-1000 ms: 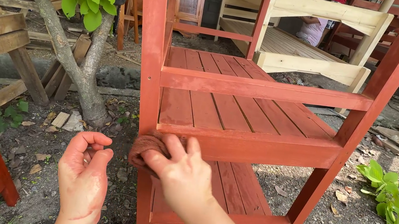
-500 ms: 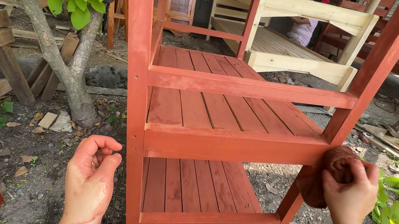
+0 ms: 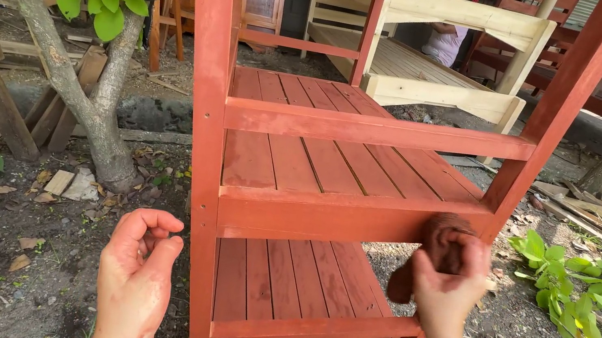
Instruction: The person wipes a red wooden shelving unit with a brown cloth, moving methodically from the top shelf down to the lower shelves and side panels. The person uses the cloth to rub the surfaces, occasionally adjusting the cloth in hand.
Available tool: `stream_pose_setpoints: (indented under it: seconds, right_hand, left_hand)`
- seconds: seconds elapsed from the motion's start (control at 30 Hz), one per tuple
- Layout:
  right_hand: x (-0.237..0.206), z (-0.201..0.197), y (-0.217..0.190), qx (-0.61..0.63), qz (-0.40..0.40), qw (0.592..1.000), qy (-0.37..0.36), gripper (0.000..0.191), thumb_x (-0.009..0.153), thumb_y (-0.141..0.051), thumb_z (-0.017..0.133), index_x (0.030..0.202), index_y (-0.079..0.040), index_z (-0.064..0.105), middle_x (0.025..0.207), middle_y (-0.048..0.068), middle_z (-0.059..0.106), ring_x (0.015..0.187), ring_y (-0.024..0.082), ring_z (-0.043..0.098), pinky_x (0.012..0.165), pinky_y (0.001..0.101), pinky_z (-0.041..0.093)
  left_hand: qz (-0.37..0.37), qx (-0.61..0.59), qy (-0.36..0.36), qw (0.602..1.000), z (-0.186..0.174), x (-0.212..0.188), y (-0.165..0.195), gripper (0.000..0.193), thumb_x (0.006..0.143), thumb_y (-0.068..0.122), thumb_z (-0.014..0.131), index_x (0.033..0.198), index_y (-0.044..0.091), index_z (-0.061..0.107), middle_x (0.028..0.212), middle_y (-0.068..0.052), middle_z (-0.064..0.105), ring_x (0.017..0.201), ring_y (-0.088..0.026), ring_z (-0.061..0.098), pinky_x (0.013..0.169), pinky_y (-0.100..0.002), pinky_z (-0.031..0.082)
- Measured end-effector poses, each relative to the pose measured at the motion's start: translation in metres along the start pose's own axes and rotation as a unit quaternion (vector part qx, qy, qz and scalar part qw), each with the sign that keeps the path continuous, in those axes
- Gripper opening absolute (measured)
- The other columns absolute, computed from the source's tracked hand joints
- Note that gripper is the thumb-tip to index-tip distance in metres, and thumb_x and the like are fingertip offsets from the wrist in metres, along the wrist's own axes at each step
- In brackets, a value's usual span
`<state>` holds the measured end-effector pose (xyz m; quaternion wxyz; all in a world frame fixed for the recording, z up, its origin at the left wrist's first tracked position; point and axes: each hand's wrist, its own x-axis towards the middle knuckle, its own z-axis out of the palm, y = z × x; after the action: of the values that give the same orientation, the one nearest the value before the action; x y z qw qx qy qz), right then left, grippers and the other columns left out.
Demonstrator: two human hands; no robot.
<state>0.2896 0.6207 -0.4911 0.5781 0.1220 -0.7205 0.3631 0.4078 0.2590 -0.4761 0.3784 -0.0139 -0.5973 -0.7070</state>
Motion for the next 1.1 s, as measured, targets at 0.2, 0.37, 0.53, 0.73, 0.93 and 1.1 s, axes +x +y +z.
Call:
stream_pose_setpoints:
  seconds: [0.2, 0.37, 0.53, 0.73, 0.93, 1.1]
  right_hand:
    - [0.001, -0.003, -0.004, 0.007, 0.007, 0.998, -0.06, 0.038, 0.066, -0.006, 0.081, 0.098, 0.0, 0.061, 0.102, 0.013, 0.059, 0.09, 0.029, 0.063, 0.081, 0.038, 0.053]
    - [0.025, -0.024, 0.051, 0.014, 0.086, 0.996, 0.014, 0.041, 0.072, -0.006, 0.083, 0.106, 0.001, 0.06, 0.105, 0.011, 0.065, 0.095, 0.022, 0.065, 0.087, 0.0344, 0.054]
    - [0.043, -0.037, 0.075, 0.036, 0.21, 0.976, 0.049, 0.034, 0.082, -0.004, 0.081, 0.112, 0.001, 0.064, 0.105, 0.006, 0.072, 0.095, 0.014, 0.066, 0.087, 0.0302, 0.054]
    - [0.04, -0.028, 0.043, 0.075, 0.182, 0.98, 0.019, 0.038, 0.081, -0.004, 0.08, 0.112, -0.001, 0.059, 0.103, 0.004, 0.065, 0.096, 0.013, 0.06, 0.087, 0.0286, 0.051]
    - [-0.013, 0.028, -0.073, 0.007, 0.013, 1.0, -0.019, 0.039, 0.068, -0.003, 0.08, 0.101, -0.003, 0.06, 0.097, 0.012, 0.058, 0.091, 0.033, 0.061, 0.083, 0.0398, 0.051]
    - [-0.033, 0.053, -0.187, 0.023, 0.014, 0.985, -0.17, 0.041, 0.062, -0.013, 0.082, 0.1, -0.012, 0.065, 0.095, 0.011, 0.057, 0.089, 0.033, 0.063, 0.072, 0.0458, 0.055]
  left_hand:
    - [0.054, 0.079, -0.052, 0.994, 0.037, -0.015, 0.004, 0.016, 0.084, -0.006, 0.064, 0.096, 0.003, 0.066, 0.099, -0.002, 0.049, 0.083, -0.009, 0.049, 0.074, -0.025, 0.045]
    - [0.032, 0.071, -0.04, 0.996, 0.021, -0.011, 0.017, 0.016, 0.084, -0.005, 0.063, 0.097, 0.004, 0.065, 0.103, -0.001, 0.05, 0.082, -0.009, 0.049, 0.074, -0.025, 0.045]
    - [0.012, 0.052, -0.042, 0.998, 0.011, -0.011, 0.023, 0.017, 0.084, -0.006, 0.063, 0.097, 0.003, 0.065, 0.105, -0.001, 0.048, 0.083, -0.009, 0.048, 0.072, -0.024, 0.044]
    - [0.043, 0.061, -0.042, 0.996, -0.005, -0.005, 0.031, 0.018, 0.084, -0.006, 0.064, 0.099, 0.004, 0.066, 0.104, -0.001, 0.048, 0.085, -0.009, 0.049, 0.075, -0.023, 0.044]
    - [0.033, 0.062, -0.015, 0.997, -0.03, 0.005, 0.03, 0.017, 0.086, -0.005, 0.064, 0.1, 0.005, 0.066, 0.105, 0.0, 0.049, 0.085, -0.008, 0.049, 0.075, -0.023, 0.044]
    - [0.03, 0.054, -0.008, 0.998, -0.036, 0.008, 0.025, 0.018, 0.085, -0.006, 0.063, 0.099, 0.004, 0.066, 0.106, 0.0, 0.05, 0.084, -0.009, 0.049, 0.075, -0.023, 0.043]
